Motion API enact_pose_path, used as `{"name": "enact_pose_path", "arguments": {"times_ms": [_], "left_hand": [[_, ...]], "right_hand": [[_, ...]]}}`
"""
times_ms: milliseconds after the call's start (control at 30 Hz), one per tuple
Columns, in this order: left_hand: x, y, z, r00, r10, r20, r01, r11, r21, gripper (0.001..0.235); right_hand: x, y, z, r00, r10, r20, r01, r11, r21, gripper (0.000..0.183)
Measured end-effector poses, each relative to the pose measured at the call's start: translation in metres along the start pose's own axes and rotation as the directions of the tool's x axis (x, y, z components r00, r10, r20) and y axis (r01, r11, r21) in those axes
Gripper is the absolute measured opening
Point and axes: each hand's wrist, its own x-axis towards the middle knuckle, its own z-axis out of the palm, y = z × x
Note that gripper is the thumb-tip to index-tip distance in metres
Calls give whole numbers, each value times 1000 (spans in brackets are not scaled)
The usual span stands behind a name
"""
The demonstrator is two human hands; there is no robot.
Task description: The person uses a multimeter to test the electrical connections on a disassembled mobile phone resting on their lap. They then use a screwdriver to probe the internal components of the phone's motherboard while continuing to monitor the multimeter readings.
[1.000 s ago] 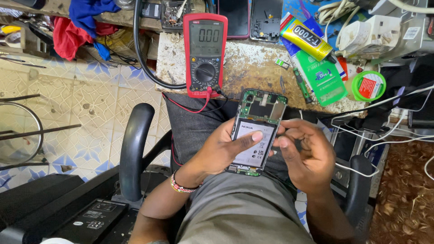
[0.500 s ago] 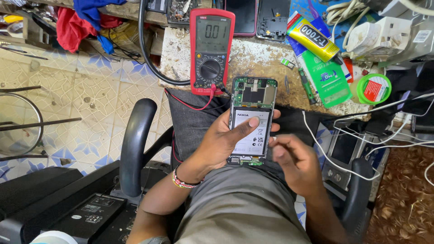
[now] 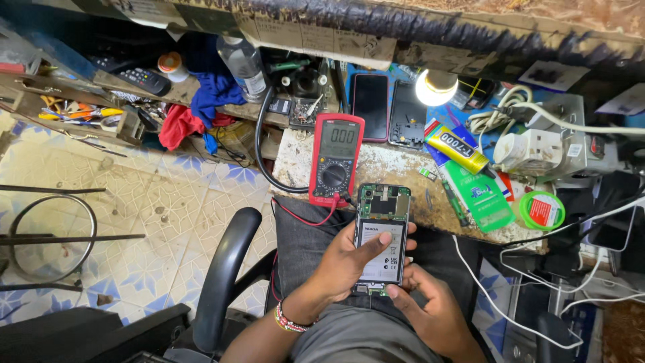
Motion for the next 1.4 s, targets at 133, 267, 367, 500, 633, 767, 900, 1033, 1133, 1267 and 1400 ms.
{"name": "enact_pose_path", "arguments": {"times_ms": [133, 267, 367, 500, 633, 767, 900, 1033, 1133, 1267, 1400], "left_hand": [[-4, 3, 2, 999, 34, 35, -34, 999, 1, 46], [-15, 13, 8, 993, 12, 121, -18, 999, 46, 53], [-23, 19, 12, 984, 12, 175, -26, 996, 81, 52], [-32, 22, 16, 977, 4, 213, -21, 997, 75, 52], [-34, 25, 18, 969, 9, 246, -15, 1000, 24, 54], [-35, 27, 19, 969, -22, 246, 17, 1000, 22, 51], [-34, 27, 18, 969, -16, 246, 7, 999, 39, 52], [-34, 26, 16, 969, -28, 245, 17, 999, 47, 49], [-33, 24, 14, 960, 6, 281, -22, 998, 53, 49], [-34, 24, 14, 957, 5, 289, -22, 998, 58, 50], [-33, 24, 14, 954, 6, 300, -25, 998, 60, 49]], "right_hand": [[-2, 1, 1, 999, -31, 10, 30, 999, 27, 27], [-9, -2, 1, 990, -138, -30, 134, 987, -93, 24], [-14, -15, 2, 983, -184, -23, 179, 975, -130, 28], [-18, -14, -1, 955, -293, 48, 297, 934, -201, 33], [-22, -15, -4, 964, -259, 56, 265, 935, -234, 30], [-22, -13, -5, 952, -293, 85, 305, 929, -210, 30], [-23, -14, -6, 961, -264, 87, 277, 931, -238, 32], [-23, -13, -5, 960, -269, 70, 278, 928, -248, 32], [-24, -14, -6, 962, -265, 59, 271, 924, -268, 34], [-23, -13, -6, 958, -280, 70, 288, 920, -267, 34], [-23, -10, -7, 949, -305, 85, 316, 906, -282, 32]]}}
